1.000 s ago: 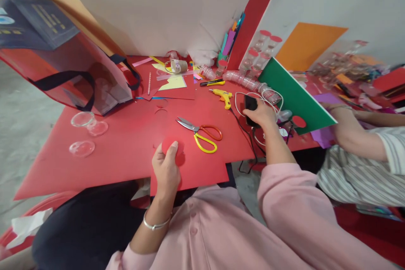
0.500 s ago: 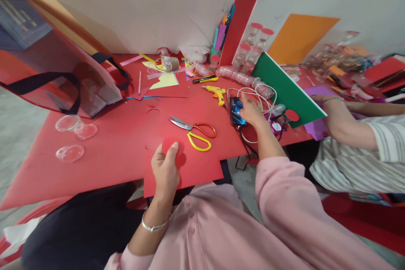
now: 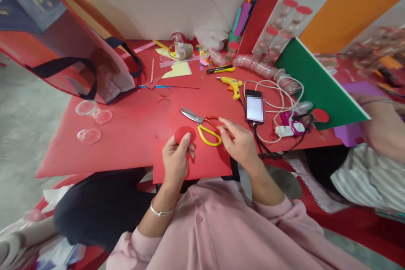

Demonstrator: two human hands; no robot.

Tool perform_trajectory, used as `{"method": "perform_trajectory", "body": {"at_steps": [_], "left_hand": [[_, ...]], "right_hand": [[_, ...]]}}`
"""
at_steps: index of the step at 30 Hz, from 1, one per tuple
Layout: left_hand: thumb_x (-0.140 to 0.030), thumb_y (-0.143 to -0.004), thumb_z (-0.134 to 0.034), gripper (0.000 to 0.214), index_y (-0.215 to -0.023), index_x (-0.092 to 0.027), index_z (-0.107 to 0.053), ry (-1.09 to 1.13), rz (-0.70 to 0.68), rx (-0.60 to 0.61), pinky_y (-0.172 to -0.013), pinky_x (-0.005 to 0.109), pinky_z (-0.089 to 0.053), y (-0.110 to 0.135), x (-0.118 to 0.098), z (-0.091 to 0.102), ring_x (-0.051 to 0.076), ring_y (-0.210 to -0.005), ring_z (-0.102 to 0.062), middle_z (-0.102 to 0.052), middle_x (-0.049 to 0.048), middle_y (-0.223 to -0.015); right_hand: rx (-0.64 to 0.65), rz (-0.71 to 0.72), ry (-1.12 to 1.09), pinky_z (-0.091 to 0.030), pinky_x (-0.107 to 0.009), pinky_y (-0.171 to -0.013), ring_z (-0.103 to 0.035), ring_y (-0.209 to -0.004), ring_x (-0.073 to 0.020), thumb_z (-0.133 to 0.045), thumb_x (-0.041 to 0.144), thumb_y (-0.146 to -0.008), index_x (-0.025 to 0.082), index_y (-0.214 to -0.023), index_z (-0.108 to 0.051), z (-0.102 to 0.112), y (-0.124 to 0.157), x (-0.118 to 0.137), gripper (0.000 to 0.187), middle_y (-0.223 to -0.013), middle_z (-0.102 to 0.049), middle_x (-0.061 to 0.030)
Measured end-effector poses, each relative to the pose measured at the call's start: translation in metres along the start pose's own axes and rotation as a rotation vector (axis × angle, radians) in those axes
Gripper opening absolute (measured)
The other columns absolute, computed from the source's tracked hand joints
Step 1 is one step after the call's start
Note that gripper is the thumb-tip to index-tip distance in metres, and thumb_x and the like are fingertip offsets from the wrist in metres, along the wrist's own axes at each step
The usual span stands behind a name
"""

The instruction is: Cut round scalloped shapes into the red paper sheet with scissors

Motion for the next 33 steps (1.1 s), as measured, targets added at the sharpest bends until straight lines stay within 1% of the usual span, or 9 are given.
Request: {"method": "perform_trajectory", "body": {"at_steps": [4,9,12,15,19,22,25,27,33], "left_hand": [[-0.053,-0.073,-0.103,0.046,-0.083,-0.018,-0.075,0.027,-0.037,-0.052,-0.046,0.02,-0.049,-0.001,-0.004,0.012,0.01,-0.047,-0.058,-0.068,-0.002,-0.06],[-0.05,-0.074,-0.102,0.044,-0.084,-0.018,-0.074,0.043,-0.032,-0.062,-0.048,0.021,-0.051,-0.003,-0.001,0.02,0.01,-0.049,-0.061,-0.069,-0.0015,-0.064],[-0.048,-0.075,-0.102,0.043,-0.086,-0.018,-0.073,0.047,-0.028,-0.063,-0.048,0.021,-0.052,-0.003,-0.001,0.022,0.011,-0.051,-0.062,-0.069,-0.0019,-0.065],[-0.046,-0.075,-0.101,0.042,-0.087,-0.018,-0.073,0.042,-0.02,-0.053,-0.049,0.021,-0.052,-0.003,-0.001,0.022,0.011,-0.051,-0.062,-0.069,-0.002,-0.066],[-0.043,-0.075,-0.101,0.039,-0.088,-0.017,-0.075,0.038,-0.008,-0.034,-0.048,0.021,-0.051,-0.002,0.0,0.02,0.01,-0.051,-0.062,-0.07,-0.0018,-0.064],[-0.043,-0.075,-0.1,0.038,-0.087,-0.017,-0.075,0.03,-0.006,-0.034,-0.049,0.02,-0.052,-0.001,0.001,0.018,0.011,-0.052,-0.062,-0.069,-0.0014,-0.064],[-0.042,-0.073,-0.102,0.038,-0.085,-0.017,-0.075,0.041,0.006,-0.036,-0.05,0.02,-0.053,0.0,0.001,0.016,0.011,-0.054,-0.064,-0.069,-0.0014,-0.064],[-0.042,-0.072,-0.102,0.039,-0.086,-0.017,-0.075,0.045,0.007,-0.038,-0.05,0.021,-0.054,0.001,0.0,0.016,0.011,-0.055,-0.065,-0.069,-0.0016,-0.064],[-0.043,-0.069,-0.104,0.043,-0.086,-0.017,-0.075,0.054,0.01,-0.049,-0.05,0.02,-0.053,0.004,-0.002,0.019,0.011,-0.055,-0.065,-0.069,-0.0019,-0.066]], "right_hand": [[0.086,0.157,0.012,-0.068,-0.043,-0.102,-0.087,-0.107,-0.0284,-0.054,0.023,-0.115,0.022,-0.139,-0.081,-0.018,-0.003,0.025,0.036,-0.123,-0.091,-0.0116],[0.171,0.139,0.134,-0.064,-0.054,-0.11,-0.08,-0.124,-0.0371,-0.054,0.025,-0.114,0.015,-0.147,-0.076,-0.037,-0.006,0.018,0.041,-0.139,-0.084,-0.0198],[0.2,0.105,0.137,-0.064,-0.052,-0.111,-0.08,-0.124,-0.036,-0.053,0.028,-0.115,0.017,-0.149,-0.075,-0.039,-0.003,0.013,0.042,-0.14,-0.084,-0.0186],[0.145,-0.01,0.241,-0.061,-0.052,-0.113,-0.077,-0.128,-0.0393,-0.055,0.037,-0.114,0.014,-0.159,-0.067,-0.019,-0.01,-0.002,0.052,-0.144,-0.08,-0.0225],[0.094,-0.323,0.572,-0.058,-0.061,-0.107,-0.073,-0.129,-0.0523,-0.064,0.064,-0.108,0.003,-0.179,-0.037,0.029,-0.035,-0.048,0.098,-0.146,-0.074,-0.0346],[0.192,-0.576,0.714,-0.058,-0.059,-0.101,-0.075,-0.123,-0.0549,-0.064,0.082,-0.102,-0.005,-0.183,-0.017,0.051,-0.05,-0.09,0.127,-0.135,-0.077,-0.0389],[0.347,-0.691,0.742,-0.059,-0.061,-0.101,-0.076,-0.126,-0.0559,-0.062,0.095,-0.094,-0.004,-0.184,-0.008,0.052,-0.056,-0.123,0.144,-0.134,-0.077,-0.0403],[0.403,-0.728,0.74,-0.059,-0.063,-0.103,-0.075,-0.13,-0.0563,-0.06,0.099,-0.091,-0.003,-0.185,-0.007,0.048,-0.057,-0.136,0.148,-0.139,-0.075,-0.0416],[0.438,-0.762,0.749,-0.058,-0.067,-0.108,-0.072,-0.139,-0.0561,-0.067,0.091,-0.093,0.001,-0.186,-0.009,0.038,-0.06,-0.143,0.142,-0.149,-0.071,-0.0407]]}}
Point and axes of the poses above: each hand's wrist, its own y-axis away from the middle knuckle, its own z-axis out of the back of the hand, x = y × z, the point moved 5 cm from there along -y, towards the middle knuckle
